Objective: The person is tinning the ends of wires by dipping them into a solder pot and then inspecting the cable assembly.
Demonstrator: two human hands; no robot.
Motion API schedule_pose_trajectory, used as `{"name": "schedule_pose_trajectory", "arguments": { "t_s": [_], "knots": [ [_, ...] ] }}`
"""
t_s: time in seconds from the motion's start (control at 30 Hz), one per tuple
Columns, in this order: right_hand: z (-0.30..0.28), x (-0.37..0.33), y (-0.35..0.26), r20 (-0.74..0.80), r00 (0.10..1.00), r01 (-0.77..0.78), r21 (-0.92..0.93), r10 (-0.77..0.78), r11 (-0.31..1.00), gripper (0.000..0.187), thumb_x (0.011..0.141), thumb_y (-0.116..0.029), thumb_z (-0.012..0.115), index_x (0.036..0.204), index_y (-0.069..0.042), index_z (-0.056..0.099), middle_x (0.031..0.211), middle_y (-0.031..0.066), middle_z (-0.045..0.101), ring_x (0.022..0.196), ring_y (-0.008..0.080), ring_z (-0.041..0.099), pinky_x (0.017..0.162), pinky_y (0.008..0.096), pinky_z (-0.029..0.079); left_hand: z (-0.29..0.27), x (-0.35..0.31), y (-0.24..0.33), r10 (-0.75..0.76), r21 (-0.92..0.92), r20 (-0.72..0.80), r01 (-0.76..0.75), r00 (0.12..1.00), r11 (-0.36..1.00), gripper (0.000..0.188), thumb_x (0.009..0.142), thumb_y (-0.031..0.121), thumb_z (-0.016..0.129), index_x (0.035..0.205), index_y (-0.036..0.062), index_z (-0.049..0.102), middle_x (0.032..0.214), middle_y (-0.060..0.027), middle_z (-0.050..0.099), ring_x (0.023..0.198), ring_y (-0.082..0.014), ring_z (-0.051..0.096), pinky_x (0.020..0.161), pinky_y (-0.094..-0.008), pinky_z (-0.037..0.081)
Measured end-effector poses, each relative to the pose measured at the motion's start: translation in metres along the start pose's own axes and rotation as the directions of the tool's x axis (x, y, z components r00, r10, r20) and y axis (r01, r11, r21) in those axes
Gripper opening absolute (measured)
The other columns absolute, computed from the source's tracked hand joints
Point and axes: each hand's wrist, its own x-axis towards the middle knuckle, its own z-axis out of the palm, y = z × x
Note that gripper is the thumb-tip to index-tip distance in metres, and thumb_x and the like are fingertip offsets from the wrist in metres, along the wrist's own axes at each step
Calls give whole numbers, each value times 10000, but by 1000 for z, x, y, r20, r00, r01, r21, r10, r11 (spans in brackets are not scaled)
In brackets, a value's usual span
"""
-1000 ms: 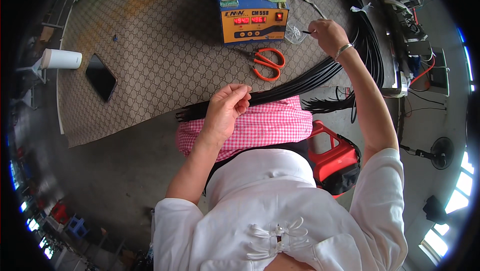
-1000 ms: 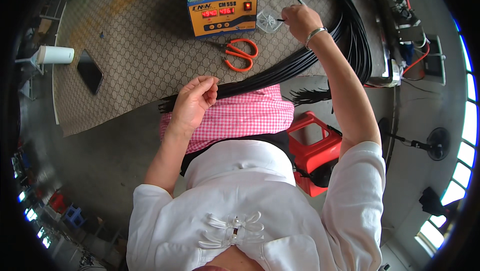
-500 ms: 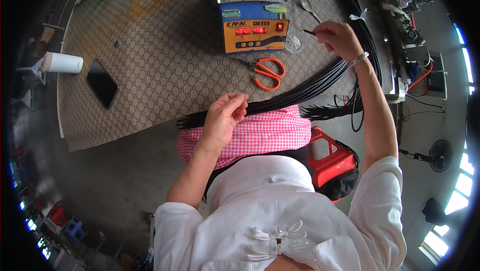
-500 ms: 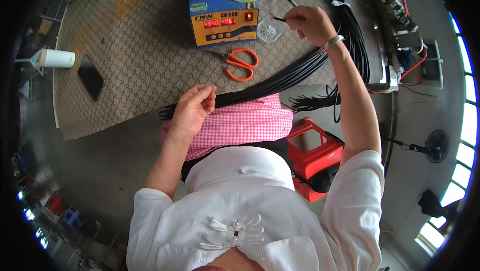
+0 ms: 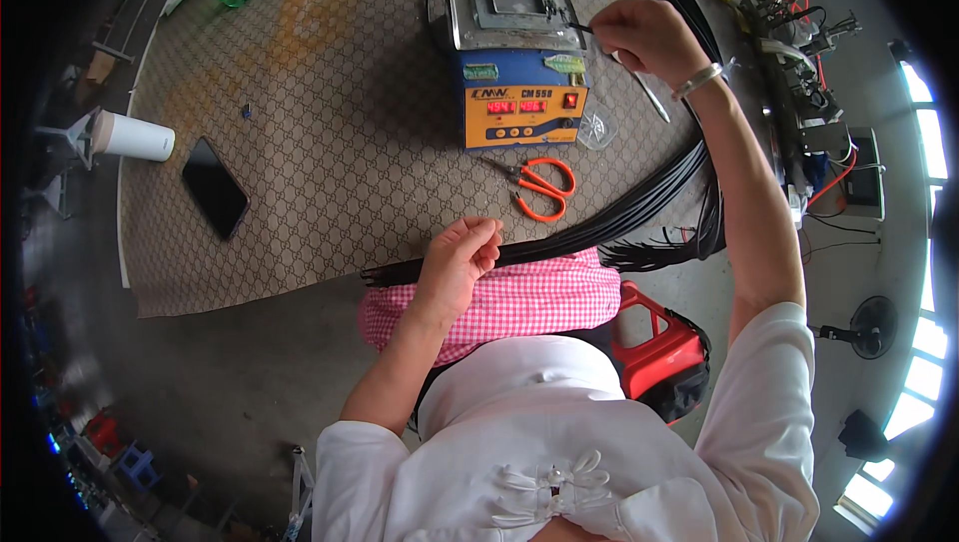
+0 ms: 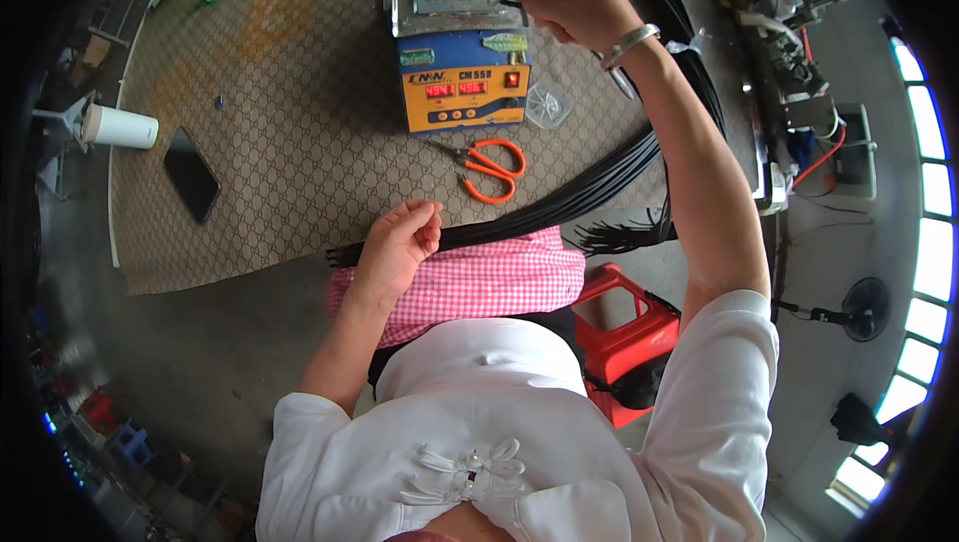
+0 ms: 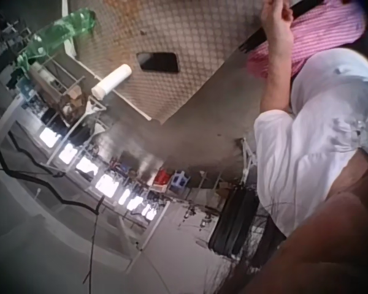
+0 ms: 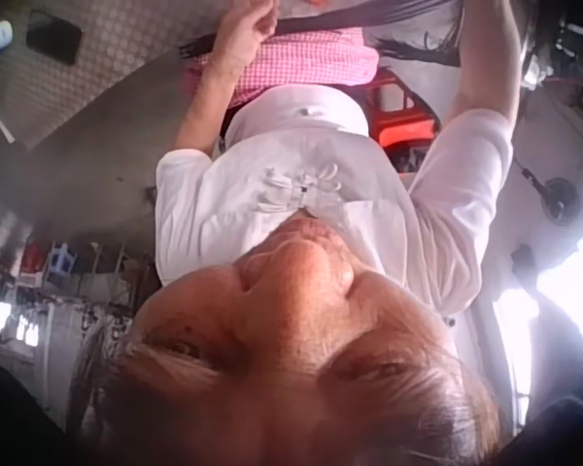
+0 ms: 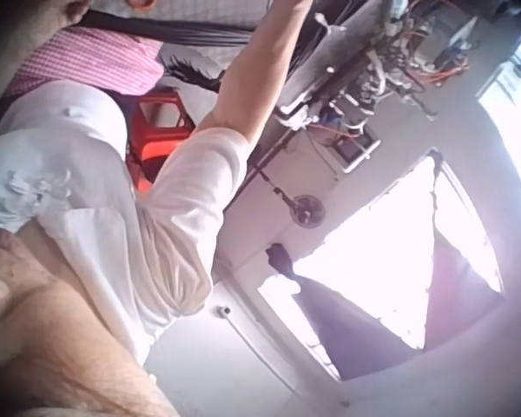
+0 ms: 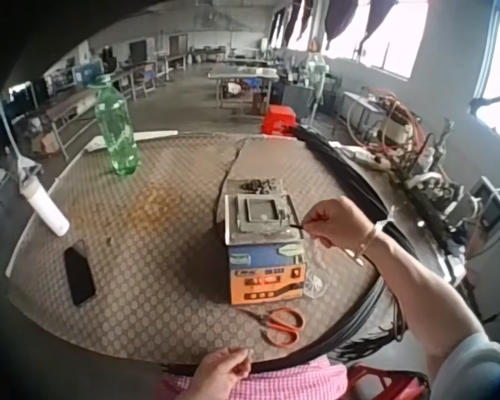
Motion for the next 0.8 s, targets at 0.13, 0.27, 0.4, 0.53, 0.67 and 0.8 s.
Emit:
{"name": "schedule_pose_trajectory", "arguments": {
  "t_s": [0.13, 0.27, 0.4, 0.53, 0.67, 0.8],
  "knots": [
    [10, 22, -14, -94, 986, 117, -228, -141, 967, 157, 761, -130, 595, 857, -19, 651, 583, 21, 568, 441, 55, 496, 410, 208, 404, -3, 3, 0, 6, 4, -9, -6, 1000, 1000, 120, 860, 135, 532, 875, 25, 579, 699, 6, 543, 612, -65, 484, 565, -195, 393],
    [18, 42, -16, -90, 934, 262, -488, -346, 833, 156, 736, -152, 605, 831, -41, 658, 675, 98, 637, 575, 168, 620, 554, 281, 488, -6, 5, -1, 10, -3, 12, -10, 1000, 1000, 124, 857, 151, 539, 872, 36, 583, 702, 12, 544, 608, -56, 481, 564, -186, 390],
    [28, 54, -14, -68, 938, 246, -561, -340, 791, 146, 726, -150, 601, 805, -40, 657, 687, 116, 634, 621, 214, 629, 588, 300, 491, -10, 6, -4, 11, -14, 39, -10, 999, 1000, 124, 845, 177, 566, 871, 59, 596, 713, 18, 553, 605, -43, 480, 565, -171, 390],
    [38, 57, -20, -60, 977, 140, -546, -206, 826, 139, 723, -144, 591, 794, -43, 656, 688, 124, 629, 633, 235, 626, 603, 308, 488, -8, 5, -1, 5, -13, 23, -4, 1000, 1000, 128, 866, 147, 524, 873, 32, 578, 686, 19, 536, 604, -54, 479, 557, -190, 386],
    [40, 60, -20, -48, 988, 92, -583, -147, 807, 143, 753, -126, 551, 835, -89, 662, 756, 124, 639, 709, 276, 628, 663, 357, 500, -7, 6, -1, -4, -17, 32, 4, 999, 1000, 130, 864, 149, 526, 874, 31, 578, 683, 19, 535, 602, -53, 480, 554, -189, 386],
    [41, 61, -17, -49, 979, 133, -595, -200, 793, 143, 752, -121, 544, 824, -88, 663, 757, 132, 636, 712, 288, 625, 665, 363, 497, -9, 7, -2, 0, -13, 33, 0, 999, 1000, 130, 864, 147, 525, 877, 29, 578, 684, 17, 537, 601, -52, 480, 549, -189, 386]
  ]
}}
